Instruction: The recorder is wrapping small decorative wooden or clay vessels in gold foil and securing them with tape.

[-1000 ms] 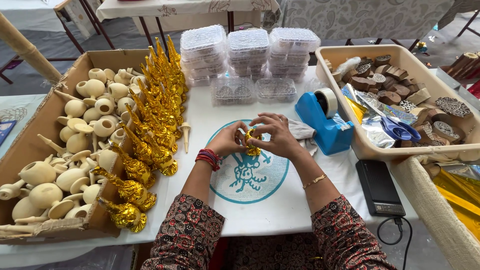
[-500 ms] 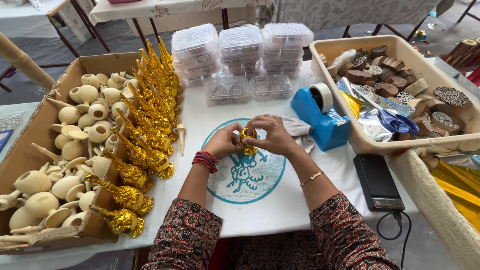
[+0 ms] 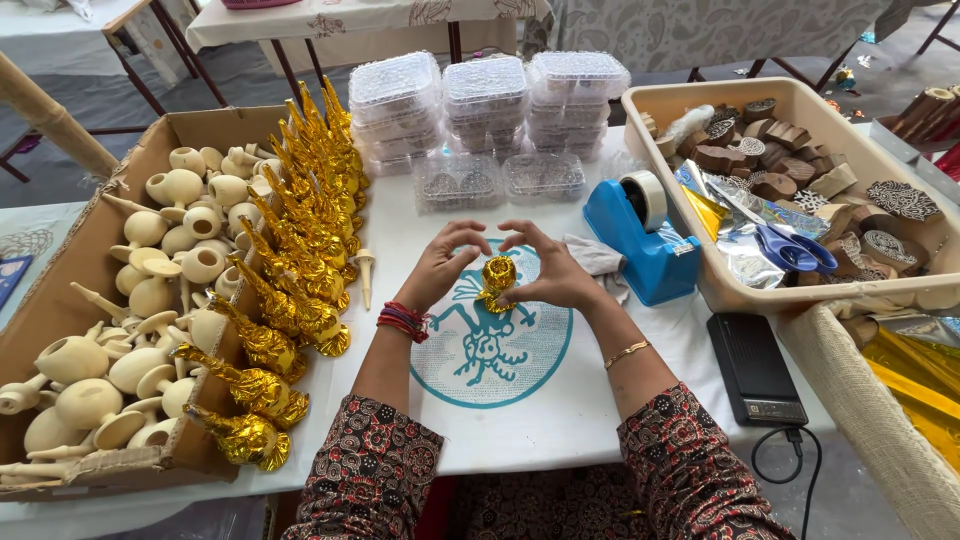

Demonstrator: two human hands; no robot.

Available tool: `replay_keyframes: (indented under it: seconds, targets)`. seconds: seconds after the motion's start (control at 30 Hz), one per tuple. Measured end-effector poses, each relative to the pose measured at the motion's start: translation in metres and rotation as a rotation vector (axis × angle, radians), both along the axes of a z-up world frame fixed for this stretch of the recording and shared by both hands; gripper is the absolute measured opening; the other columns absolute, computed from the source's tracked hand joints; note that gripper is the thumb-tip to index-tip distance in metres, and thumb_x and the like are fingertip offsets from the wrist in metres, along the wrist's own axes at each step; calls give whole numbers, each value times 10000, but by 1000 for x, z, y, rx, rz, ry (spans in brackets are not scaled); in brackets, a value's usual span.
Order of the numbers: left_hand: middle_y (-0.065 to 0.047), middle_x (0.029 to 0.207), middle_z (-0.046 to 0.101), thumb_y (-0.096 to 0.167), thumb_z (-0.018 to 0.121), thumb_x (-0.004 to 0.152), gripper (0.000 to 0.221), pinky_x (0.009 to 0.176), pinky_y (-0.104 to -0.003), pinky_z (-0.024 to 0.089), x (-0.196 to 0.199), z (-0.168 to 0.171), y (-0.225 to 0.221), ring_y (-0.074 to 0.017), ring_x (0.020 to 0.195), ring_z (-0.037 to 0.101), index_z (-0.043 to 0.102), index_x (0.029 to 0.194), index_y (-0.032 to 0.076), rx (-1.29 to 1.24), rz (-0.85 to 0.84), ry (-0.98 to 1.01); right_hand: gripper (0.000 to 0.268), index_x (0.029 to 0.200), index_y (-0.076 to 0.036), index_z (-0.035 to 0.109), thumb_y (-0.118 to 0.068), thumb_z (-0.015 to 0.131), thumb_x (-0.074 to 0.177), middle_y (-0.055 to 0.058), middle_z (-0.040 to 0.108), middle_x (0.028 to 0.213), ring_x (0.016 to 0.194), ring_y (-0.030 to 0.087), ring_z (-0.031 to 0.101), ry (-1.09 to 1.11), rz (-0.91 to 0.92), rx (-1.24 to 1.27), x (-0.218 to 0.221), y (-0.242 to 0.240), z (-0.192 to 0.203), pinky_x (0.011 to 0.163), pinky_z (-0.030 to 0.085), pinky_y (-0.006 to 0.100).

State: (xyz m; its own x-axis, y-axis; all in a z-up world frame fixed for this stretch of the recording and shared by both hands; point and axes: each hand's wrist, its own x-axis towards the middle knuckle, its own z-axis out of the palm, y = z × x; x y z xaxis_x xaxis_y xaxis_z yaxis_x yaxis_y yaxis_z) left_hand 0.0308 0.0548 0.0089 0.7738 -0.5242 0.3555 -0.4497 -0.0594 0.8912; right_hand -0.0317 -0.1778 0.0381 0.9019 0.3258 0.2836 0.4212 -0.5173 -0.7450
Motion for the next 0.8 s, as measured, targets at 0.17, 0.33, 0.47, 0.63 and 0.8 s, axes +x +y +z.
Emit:
replay_keyframes:
  seconds: [0.17, 0.33, 0.47, 0.63, 0.8]
  targets:
    - [-62, 1501, 523, 477, 527, 1016, 430, 1117, -498, 403, -23, 22, -6, -249, 1408, 387, 817, 1041, 160, 246, 54, -211, 1133, 1514, -289, 402, -280, 982, 541, 93, 688, 1297, 1355, 344, 552, 150, -36, -47, -2, 2, -3, 1178, 380, 550]
    - [11, 1548, 508, 616, 422, 999, 540, 1135, -547, 322, -35, 36, -7, -258, 1427, 390, 807, 1138, 263, 490, 123, -378, 1129, 1542, -297, 384, -235, 962, 573, 125, 712, 1307, 1362, 321, 566, 223, -25, -31, 2, 4, -11, 1178, 380, 531]
    - [23, 1515, 523, 640, 368, 992, 572, 1100, -567, 322, -55, 58, -13, -258, 1414, 411, 803, 1125, 292, 674, 185, -425, 1068, 1516, -244, 395, -155, 950, 607, 118, 666, 1362, 1336, 293, 584, 170, 39, 23, -1, 9, -6, 1140, 403, 509]
    - [13, 1478, 539, 625, 412, 972, 535, 1081, -616, 313, -71, 64, -34, -257, 1372, 445, 809, 1062, 278, 888, 304, -488, 1009, 1495, -214, 431, -150, 938, 625, 86, 697, 1300, 1275, 274, 640, 185, -12, -16, 2, 11, -14, 1103, 496, 435]
    - [-60, 1280, 705, 395, 645, 968, 297, 1022, -474, 486, -48, 37, -34, -243, 1179, 639, 802, 1034, 151, 487, 344, -638, 934, 1449, -205, 489, -95, 917, 626, 66, 702, 1287, 1263, 262, 633, 200, 15, 45, 10, 7, -25, 1066, 538, 428]
